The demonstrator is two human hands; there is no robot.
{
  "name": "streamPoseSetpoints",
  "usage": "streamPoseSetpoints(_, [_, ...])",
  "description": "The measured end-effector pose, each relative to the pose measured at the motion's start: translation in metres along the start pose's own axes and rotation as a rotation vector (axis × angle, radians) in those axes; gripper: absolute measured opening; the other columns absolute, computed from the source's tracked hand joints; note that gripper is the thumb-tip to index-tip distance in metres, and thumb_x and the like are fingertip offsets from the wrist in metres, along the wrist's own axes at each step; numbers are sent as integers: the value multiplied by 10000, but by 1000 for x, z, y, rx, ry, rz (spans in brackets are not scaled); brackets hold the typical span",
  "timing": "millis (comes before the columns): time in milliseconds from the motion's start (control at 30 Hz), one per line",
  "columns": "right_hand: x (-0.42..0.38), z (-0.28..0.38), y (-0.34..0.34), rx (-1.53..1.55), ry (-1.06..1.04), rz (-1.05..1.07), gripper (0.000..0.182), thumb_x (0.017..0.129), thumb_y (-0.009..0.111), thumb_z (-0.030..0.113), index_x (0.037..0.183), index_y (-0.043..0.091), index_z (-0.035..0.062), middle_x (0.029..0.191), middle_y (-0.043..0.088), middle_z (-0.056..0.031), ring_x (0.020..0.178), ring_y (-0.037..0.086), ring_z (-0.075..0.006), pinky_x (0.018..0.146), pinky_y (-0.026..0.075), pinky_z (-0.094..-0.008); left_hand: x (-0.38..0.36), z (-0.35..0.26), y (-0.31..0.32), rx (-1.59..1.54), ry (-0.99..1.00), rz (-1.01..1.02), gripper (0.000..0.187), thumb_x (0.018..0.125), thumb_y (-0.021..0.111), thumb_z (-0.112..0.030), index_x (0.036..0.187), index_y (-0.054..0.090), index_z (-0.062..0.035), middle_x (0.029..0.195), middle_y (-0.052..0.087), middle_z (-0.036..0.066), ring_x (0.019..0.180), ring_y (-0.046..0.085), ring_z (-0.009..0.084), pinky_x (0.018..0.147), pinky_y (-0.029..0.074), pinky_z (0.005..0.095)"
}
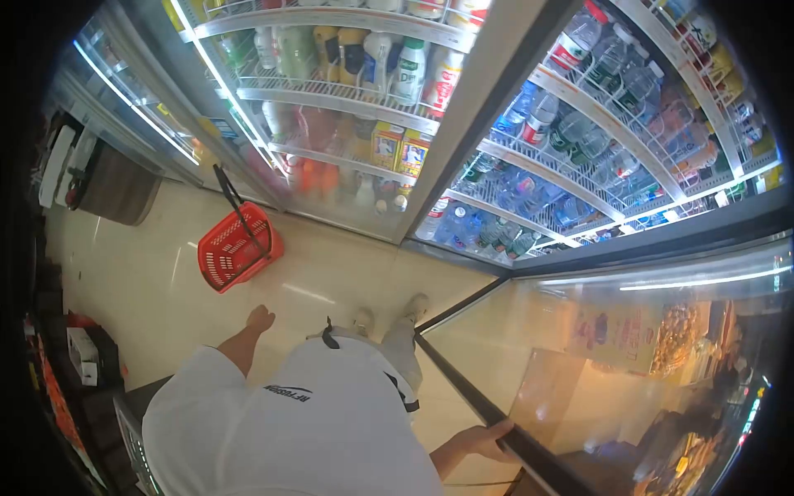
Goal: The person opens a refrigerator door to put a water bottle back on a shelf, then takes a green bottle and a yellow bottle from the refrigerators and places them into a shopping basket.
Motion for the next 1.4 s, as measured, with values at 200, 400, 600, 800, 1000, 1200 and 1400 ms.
streamPoseSetpoints(200, [-42, 50, 71, 233, -39, 443, 663, 997, 456, 481, 1379, 307, -40, 1309, 432, -183, 1196, 471, -275, 1025, 396, -410, -26, -53, 28, -162, 222, 37, 508, 833, 617, -366, 1224, 577, -43, 1159, 658, 172, 1108, 612, 346, 938, 491, 428])
streamPoseSetpoints(400, [-68, 100, 183, 332, -21, 707, 475, 1053, 347, 408, 1141, 475, -41, 991, 471, -113, 936, 473, -219, 880, 400, -357, -51, -89, 19, -319, 393, 39, 472, 840, 623, -358, 1194, 591, -47, 1073, 693, 151, 1028, 649, 331, 885, 506, 419])
streamPoseSetpoints(600, [-71, 121, 302, 303, -144, 889, 353, 1055, 395, 323, 987, 521, 1, 763, 442, -25, 713, 427, -131, 655, 384, -281, -29, -5, 41, -272, 205, -14, 464, 840, 622, -380, 1162, 604, -47, 1133, 666, 183, 1092, 618, 347, 933, 489, 439])
streamPoseSetpoints(800, [-64, 133, 372, 233, -397, 857, 398, 1039, 415, 339, 954, 555, -23, 778, 567, -147, 690, 522, -245, 643, 427, -385, -34, 67, 79, -81, 38, 98, 471, 845, 612, -369, 1143, 607, -4, 1172, 638, 223, 1132, 593, 371, 961, 473, 451])
streamPoseSetpoints(1000, [-60, 95, 443, 381, -133, 1040, 481, 1026, 449, 385, 1140, 607, -54, 974, 665, -141, 867, 653, -215, 740, 567, -330, -31, 10, 87, -244, 134, 4, 451, 856, 602, -401, 1131, 602, -44, 1156, 639, 201, 1097, 603, 375, 922, 486, 456])
streamPoseSetpoints(1200, [-69, 90, 448, 457, -145, 1033, 554, 1029, 424, 419, 1113, 602, -99, 972, 667, -174, 841, 680, -230, 724, 595, -342, -44, -78, 56, -400, 149, 120, 483, 843, 592, -368, 1214, 586, -59, 1174, 655, 169, 1122, 607, 337, 952, 483, 429])
streamPoseSetpoints(1400, [-65, 93, 448, 387, -176, 1074, 649, 1012, 415, 500, 1096, 606, -115, 950, 667, -189, 846, 692, -238, 721, 603, -335, -39, -88, 42, -422, 198, 29, 465, 843, 621, -327, 1197, 586, -27, 1064, 695, 154, 1013, 654, 326, 886, 509, 420])
Point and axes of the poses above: each hand's wrist, its own x-axis towards the middle knuckle, its own y-axis out of the palm, z = x × y, the point moved 7 cm from there along x, towards the middle knuckle
